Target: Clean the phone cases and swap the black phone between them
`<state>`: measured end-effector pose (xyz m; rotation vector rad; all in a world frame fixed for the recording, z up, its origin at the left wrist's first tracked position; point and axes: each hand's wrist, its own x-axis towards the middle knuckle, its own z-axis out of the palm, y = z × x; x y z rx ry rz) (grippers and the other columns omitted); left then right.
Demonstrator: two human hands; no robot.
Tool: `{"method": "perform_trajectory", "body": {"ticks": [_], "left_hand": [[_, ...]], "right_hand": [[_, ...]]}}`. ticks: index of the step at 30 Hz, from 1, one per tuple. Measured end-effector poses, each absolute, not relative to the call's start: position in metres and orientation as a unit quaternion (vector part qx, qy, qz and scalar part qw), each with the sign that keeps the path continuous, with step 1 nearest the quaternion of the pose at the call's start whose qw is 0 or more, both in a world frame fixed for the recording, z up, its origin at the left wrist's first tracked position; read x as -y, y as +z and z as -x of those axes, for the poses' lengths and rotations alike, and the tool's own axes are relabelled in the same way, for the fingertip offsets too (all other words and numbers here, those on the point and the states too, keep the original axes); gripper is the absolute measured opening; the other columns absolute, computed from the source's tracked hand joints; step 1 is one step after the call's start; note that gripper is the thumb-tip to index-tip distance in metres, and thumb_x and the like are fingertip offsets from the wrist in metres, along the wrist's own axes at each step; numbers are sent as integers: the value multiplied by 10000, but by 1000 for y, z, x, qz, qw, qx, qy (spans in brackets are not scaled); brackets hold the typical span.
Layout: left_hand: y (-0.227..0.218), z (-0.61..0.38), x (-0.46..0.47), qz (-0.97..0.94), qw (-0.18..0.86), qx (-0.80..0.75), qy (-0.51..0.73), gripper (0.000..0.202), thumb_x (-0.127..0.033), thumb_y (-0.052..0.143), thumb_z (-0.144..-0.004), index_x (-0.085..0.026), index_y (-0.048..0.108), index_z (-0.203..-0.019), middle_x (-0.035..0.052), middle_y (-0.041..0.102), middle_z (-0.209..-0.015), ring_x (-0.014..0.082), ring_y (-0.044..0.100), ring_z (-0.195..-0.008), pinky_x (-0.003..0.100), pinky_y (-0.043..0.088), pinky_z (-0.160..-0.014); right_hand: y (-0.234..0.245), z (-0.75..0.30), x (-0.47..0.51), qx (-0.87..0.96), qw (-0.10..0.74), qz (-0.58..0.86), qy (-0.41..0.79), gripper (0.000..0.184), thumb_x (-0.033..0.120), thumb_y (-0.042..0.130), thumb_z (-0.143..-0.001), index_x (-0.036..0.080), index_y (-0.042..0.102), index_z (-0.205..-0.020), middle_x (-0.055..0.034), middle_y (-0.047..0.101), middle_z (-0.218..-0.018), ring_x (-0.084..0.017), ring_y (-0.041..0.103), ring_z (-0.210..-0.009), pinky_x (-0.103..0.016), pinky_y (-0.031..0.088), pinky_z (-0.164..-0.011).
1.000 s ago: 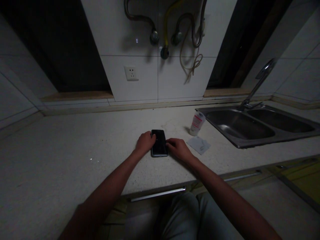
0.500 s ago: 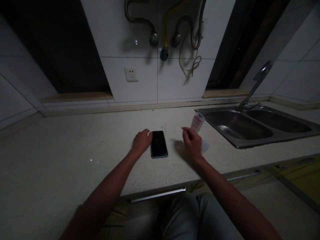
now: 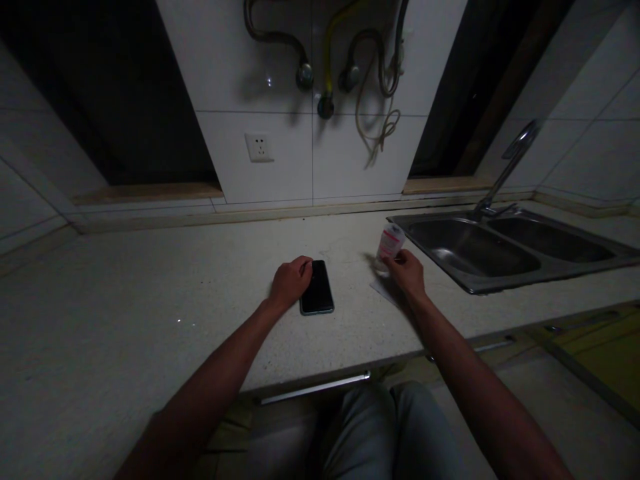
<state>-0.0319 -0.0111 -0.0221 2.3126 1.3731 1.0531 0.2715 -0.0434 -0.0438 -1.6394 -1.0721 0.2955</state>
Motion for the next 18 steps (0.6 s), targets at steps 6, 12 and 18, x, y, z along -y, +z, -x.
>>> {"method": "perform_trajectory", "body": {"ticks": [6, 12, 18], "left_hand": [[-23, 26, 18, -812, 114, -416, 394, 256, -267, 488, -952, -196, 708, -1061, 60, 761, -943, 157, 679, -718, 271, 490, -709], [-23, 13, 32, -829, 119, -370, 401, 338, -362, 504, -958, -149, 651, -1176, 58, 719, -872, 151, 640, -700, 279, 489, -694], [-21, 7, 42, -843, 204, -349, 356, 571, -496, 586, -900, -128, 541, -1333, 49, 672, -887, 173, 629, -778, 280, 486, -692]], "right_hand": [[-37, -254, 45, 441, 636, 578, 258, 396, 467, 793, -607, 171, 701, -854, -70, 734, -883, -228, 671, -763, -346, 552, -649], [-30, -222, 52, 383, 675, 417, 474, 340, 369, 874, -571, 180, 663, -758, 13, 665, -702, -114, 574, -572, -327, 593, -659], [-25, -206, 65, 401, 606, 381, 572, 423, 301, 929, -508, 179, 706, -846, -63, 746, -869, -196, 679, -747, -312, 599, -664]]}}
